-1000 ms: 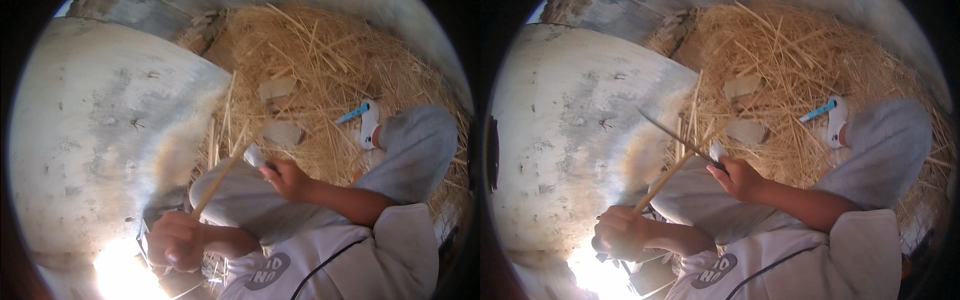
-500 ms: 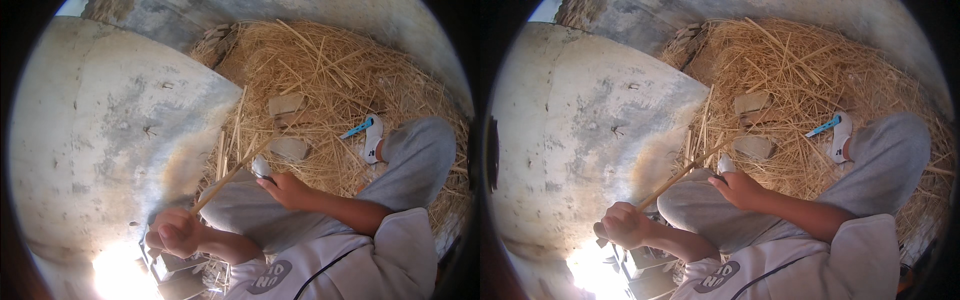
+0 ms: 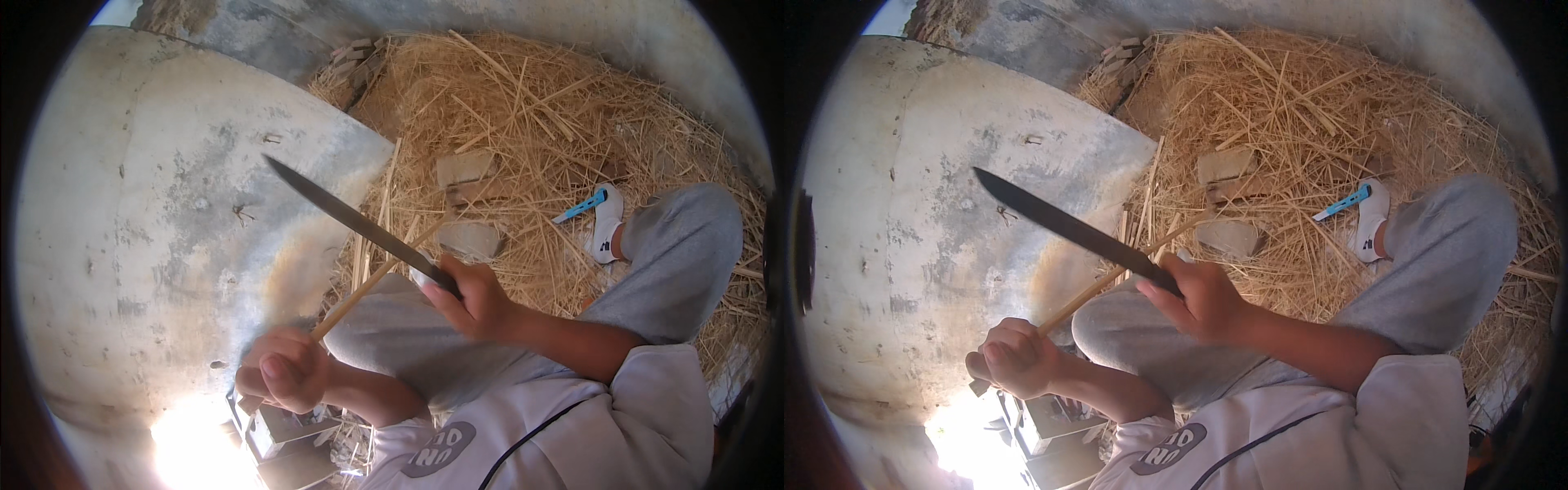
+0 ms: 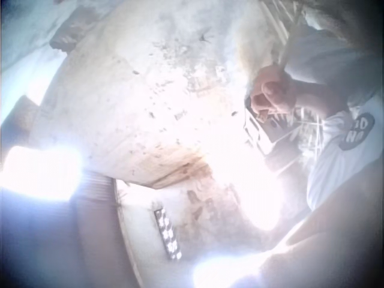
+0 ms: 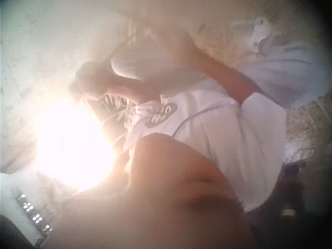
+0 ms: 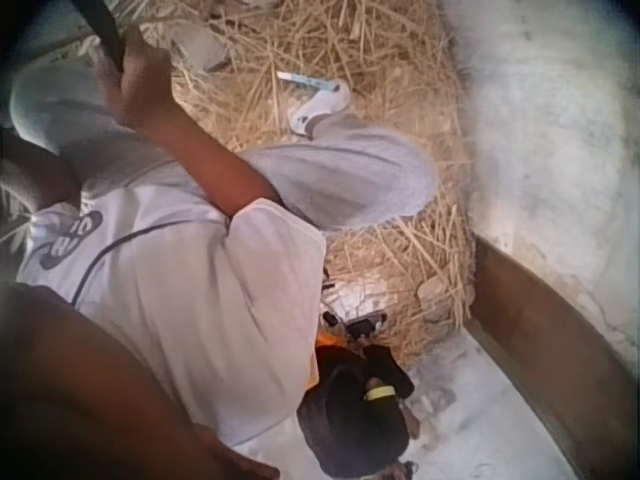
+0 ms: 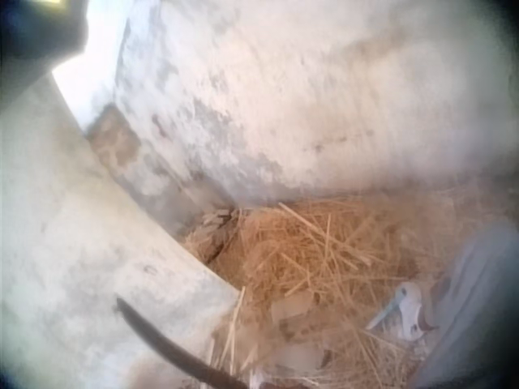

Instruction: The person sits on a straw-covered floor and uses a knife to shave and smooth thin wooden sticks. They hold the sticks with one hand and scrape the blade along the length to remove bark and smooth the surface, occasionally rotating the sticks to work on different sides.

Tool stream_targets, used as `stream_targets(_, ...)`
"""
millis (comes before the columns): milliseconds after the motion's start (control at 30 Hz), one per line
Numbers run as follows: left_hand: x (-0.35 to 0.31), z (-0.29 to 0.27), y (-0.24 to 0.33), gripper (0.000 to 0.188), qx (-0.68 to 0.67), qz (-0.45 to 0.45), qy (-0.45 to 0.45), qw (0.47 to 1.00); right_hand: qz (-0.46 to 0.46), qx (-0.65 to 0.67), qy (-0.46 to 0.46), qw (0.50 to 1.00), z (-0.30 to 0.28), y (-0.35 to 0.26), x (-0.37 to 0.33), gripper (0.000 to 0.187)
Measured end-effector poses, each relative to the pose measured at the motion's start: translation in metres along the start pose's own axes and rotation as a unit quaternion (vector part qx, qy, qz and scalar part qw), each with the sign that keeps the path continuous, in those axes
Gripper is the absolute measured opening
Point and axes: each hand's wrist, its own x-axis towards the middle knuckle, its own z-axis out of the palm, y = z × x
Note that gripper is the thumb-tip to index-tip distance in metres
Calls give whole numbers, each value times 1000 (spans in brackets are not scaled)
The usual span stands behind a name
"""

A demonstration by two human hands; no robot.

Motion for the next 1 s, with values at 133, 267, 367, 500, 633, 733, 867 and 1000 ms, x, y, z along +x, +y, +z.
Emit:
stream_targets(133, 5, 11, -2, 35, -29, -4, -41, 999, 211, -30, -110, 971, 22, 98, -9, 48)
stream_targets(267, 12, -18, -10, 29, -8, -17, -41, 999, 126, -55, -20, 990, -13, -2, 18, 40)
stream_targets(367, 10, -2, -13, 28, -6, -14, 32, 999, -14, 26, 29, 999, -14, -1, 2, 36)
stream_targets(500, 14, -1, -15, 28, -74, -14, -142, 987, 189, -50, 14, 981, 13, 83, -5, 41)
stream_targets(633, 22, -38, -16, 29, -90, -6, -169, 981, 167, -32, -10, 985, -8, 9, 22, 46)
stream_targets(733, 23, -26, -16, 28, -124, -22, -138, 982, 65, 46, 25, 997, 1, 3, 11, 50)
stream_targets(867, 18, -31, -14, 27, -128, -13, -168, 977, 192, -16, -62, 979, 25, 62, 7, 46)
stream_targets(1000, 21, -39, -10, 28, -105, -13, -190, 976, 97, 11, 6, 995, -5, -2, 19, 40)
